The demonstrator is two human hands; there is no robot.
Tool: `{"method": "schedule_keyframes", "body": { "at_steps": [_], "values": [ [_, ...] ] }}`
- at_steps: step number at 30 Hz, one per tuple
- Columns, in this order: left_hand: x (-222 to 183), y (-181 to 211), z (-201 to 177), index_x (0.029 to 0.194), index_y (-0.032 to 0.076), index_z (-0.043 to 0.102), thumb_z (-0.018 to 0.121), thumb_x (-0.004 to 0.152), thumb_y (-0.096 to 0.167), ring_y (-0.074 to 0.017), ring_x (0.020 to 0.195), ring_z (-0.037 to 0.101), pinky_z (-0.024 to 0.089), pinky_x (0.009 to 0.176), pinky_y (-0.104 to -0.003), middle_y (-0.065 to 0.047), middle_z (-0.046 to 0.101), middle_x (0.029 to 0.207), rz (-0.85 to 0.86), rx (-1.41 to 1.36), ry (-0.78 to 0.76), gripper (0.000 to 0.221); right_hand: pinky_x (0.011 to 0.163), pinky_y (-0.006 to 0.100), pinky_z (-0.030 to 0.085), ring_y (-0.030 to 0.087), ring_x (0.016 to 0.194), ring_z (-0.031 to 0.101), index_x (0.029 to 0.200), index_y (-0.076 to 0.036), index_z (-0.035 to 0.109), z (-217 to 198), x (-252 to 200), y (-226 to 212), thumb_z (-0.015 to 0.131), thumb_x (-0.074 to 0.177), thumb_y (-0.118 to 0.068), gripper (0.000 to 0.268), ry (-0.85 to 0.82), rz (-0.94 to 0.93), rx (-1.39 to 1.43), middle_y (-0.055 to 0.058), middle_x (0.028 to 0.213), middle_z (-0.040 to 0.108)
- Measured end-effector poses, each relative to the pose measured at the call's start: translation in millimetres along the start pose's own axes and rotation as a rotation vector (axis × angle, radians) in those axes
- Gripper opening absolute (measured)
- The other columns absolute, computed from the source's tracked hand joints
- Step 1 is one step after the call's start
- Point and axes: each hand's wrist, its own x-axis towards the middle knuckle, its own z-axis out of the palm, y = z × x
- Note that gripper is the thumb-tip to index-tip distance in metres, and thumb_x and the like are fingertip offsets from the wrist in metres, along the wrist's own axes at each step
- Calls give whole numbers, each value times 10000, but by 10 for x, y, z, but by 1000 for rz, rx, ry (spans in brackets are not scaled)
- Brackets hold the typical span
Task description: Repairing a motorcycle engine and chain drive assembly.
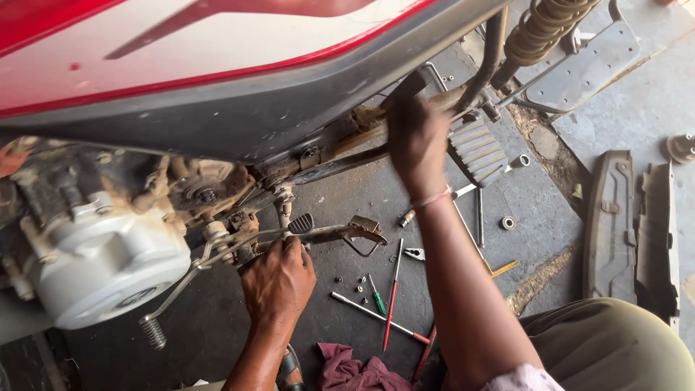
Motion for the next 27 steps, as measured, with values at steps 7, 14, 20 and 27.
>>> {"method": "schedule_keyframes", "body": {
  "at_steps": [7,14,20,27],
  "values": [
    [-20,-73,86,1109,56,735,615,951,241,-202,641,743,569,491,-328,-110,766,910,30,3,19,271,699,372,547,304,768,696,1016,-15,695,-111,-179,23,614,996,30,95,-37,-137,30,164,864,693],
    [-34,-63,103,1035,94,744,610,964,265,-205,645,735,561,509,-345,-92,750,868,-11,-1,-49,229,855,473,525,223,838,729,1036,-90,723,-46,-393,69,695,887,-37,160,-47,-433,-99,85,956,774],
    [-31,-66,81,1055,78,751,629,929,254,-218,608,734,566,479,-349,-108,751,833,29,-13,64,249,1009,376,424,289,1063,636,1151,-86,721,70,-578,132,682,995,-30,170,21,-265,-184,145,1042,722],
    [-17,-66,77,1024,92,750,625,945,254,-223,668,741,582,526,-362,-106,753,869,10,0,23,219,967,462,415,277,1066,630,1045,-111,730,-172,-469,-290,673,827,-7,248,38,-305,-254,66,935,739]
  ]
}}
